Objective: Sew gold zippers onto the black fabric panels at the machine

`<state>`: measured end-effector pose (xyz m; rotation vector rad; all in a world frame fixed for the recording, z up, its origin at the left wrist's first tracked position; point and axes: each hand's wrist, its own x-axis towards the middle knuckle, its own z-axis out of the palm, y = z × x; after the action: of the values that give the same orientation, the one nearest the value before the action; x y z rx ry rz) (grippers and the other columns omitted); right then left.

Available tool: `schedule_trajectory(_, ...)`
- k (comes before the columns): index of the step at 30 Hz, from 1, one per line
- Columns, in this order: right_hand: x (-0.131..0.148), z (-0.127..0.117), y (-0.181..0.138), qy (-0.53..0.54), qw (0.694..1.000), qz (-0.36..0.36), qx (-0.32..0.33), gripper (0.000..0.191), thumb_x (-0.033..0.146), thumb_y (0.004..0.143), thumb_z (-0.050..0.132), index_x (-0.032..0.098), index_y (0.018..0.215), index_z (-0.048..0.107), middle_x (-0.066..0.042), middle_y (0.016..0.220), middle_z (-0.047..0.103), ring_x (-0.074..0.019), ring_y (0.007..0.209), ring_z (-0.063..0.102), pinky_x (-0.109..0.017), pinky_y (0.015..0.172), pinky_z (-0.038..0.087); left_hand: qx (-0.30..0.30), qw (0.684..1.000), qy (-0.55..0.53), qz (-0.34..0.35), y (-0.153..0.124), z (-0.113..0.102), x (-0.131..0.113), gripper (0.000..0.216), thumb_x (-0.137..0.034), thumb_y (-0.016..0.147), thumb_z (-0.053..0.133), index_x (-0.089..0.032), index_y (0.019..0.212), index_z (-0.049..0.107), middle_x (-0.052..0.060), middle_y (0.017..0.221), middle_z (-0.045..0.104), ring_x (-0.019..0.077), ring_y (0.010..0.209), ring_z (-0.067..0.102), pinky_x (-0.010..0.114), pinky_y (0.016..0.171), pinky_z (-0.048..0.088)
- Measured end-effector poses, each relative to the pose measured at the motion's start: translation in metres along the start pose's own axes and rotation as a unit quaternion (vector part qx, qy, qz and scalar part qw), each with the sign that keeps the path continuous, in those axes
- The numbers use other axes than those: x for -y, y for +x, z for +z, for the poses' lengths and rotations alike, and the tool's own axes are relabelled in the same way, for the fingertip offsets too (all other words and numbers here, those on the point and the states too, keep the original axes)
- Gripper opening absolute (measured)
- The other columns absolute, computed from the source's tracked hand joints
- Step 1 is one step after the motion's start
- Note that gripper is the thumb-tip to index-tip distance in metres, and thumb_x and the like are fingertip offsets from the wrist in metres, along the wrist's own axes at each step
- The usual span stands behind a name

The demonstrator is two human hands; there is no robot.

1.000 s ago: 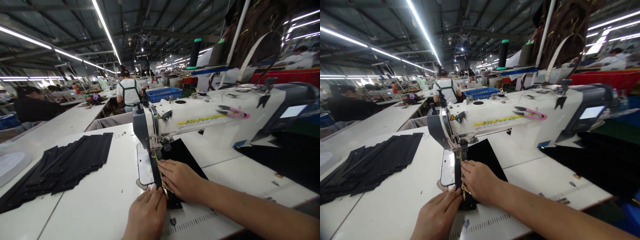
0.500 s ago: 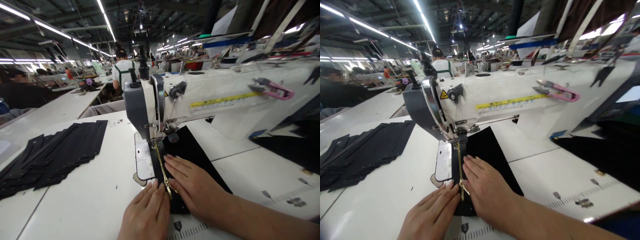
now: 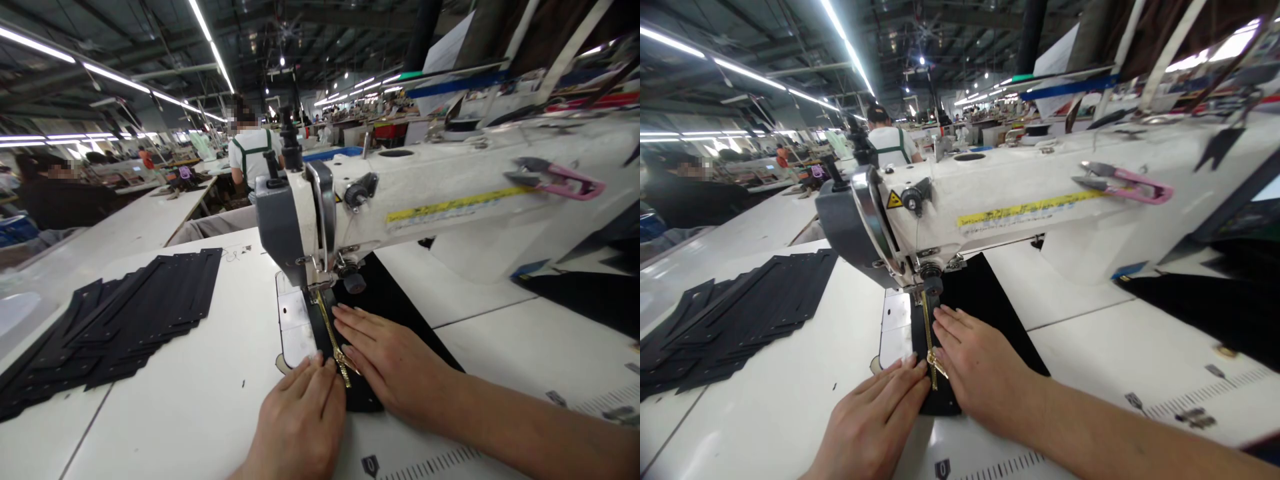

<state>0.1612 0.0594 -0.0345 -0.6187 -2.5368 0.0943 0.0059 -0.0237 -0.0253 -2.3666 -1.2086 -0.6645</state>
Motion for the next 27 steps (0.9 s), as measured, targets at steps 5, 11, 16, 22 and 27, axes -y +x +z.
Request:
schedule_trajectory(5, -0.008, 0.004, 0.008, 0.014, 1.000, 0.005, -0.009, 0.037, 0.014, 0.086, 0.033, 0.000, 0.110, 0.058, -0.020, 0.116, 0.056, -0.0247, 0.111, 0.051, -0.040, 0.093, 0.045, 0.025, 1.000, 0.001, -0.006, 0.006, 0.003, 0.010, 0.033, -0.006, 0.087, 0.030, -0.011, 0.083, 0.062, 0.009, 0.082, 0.068, 0.0185, 0.078, 0.065, 0.031, 0.072, 0.057)
schedule_trajectory(11, -0.016, 0.008, 0.019, 0.003, 1.000, 0.001, -0.017, 0.037, 0.014, 0.085, 0.033, 0.002, 0.108, 0.059, -0.018, 0.111, 0.060, -0.0241, 0.106, 0.055, -0.039, 0.091, 0.046, 0.033, 0.999, -0.014, -0.008, 0.012, 0.006, 0.023, 0.031, -0.006, 0.088, 0.031, -0.010, 0.083, 0.061, 0.008, 0.078, 0.066, 0.0175, 0.075, 0.065, 0.030, 0.073, 0.056)
schedule_trajectory(16, -0.023, 0.010, 0.029, 0.022, 0.999, -0.012, -0.040, 0.034, 0.013, 0.086, 0.031, 0.005, 0.099, 0.062, -0.016, 0.102, 0.063, -0.0236, 0.099, 0.058, -0.038, 0.086, 0.048, 0.023, 1.000, -0.011, -0.017, 0.019, 0.012, 0.032, 0.033, -0.009, 0.090, 0.030, -0.012, 0.078, 0.060, 0.007, 0.075, 0.065, 0.0173, 0.070, 0.064, 0.029, 0.065, 0.057)
schedule_trajectory(22, -0.033, 0.016, 0.036, 0.058, 0.998, 0.015, -0.027, 0.024, 0.014, 0.086, 0.038, 0.011, 0.092, 0.061, -0.010, 0.092, 0.064, -0.0210, 0.088, 0.059, -0.035, 0.083, 0.047, 0.027, 0.999, -0.016, -0.013, 0.023, 0.021, 0.045, 0.035, -0.013, 0.091, 0.027, -0.012, 0.075, 0.058, 0.007, 0.071, 0.063, 0.0176, 0.064, 0.062, 0.031, 0.060, 0.056)
schedule_trajectory(27, -0.040, 0.017, 0.040, 0.088, 0.996, 0.026, 0.001, 0.021, 0.013, 0.085, 0.041, 0.011, 0.093, 0.060, -0.009, 0.091, 0.063, -0.0201, 0.087, 0.057, -0.033, 0.081, 0.045, 0.046, 0.999, -0.016, -0.024, 0.022, 0.025, 0.053, 0.029, -0.013, 0.090, 0.031, -0.013, 0.078, 0.057, 0.006, 0.072, 0.061, 0.0171, 0.062, 0.061, 0.029, 0.056, 0.055)
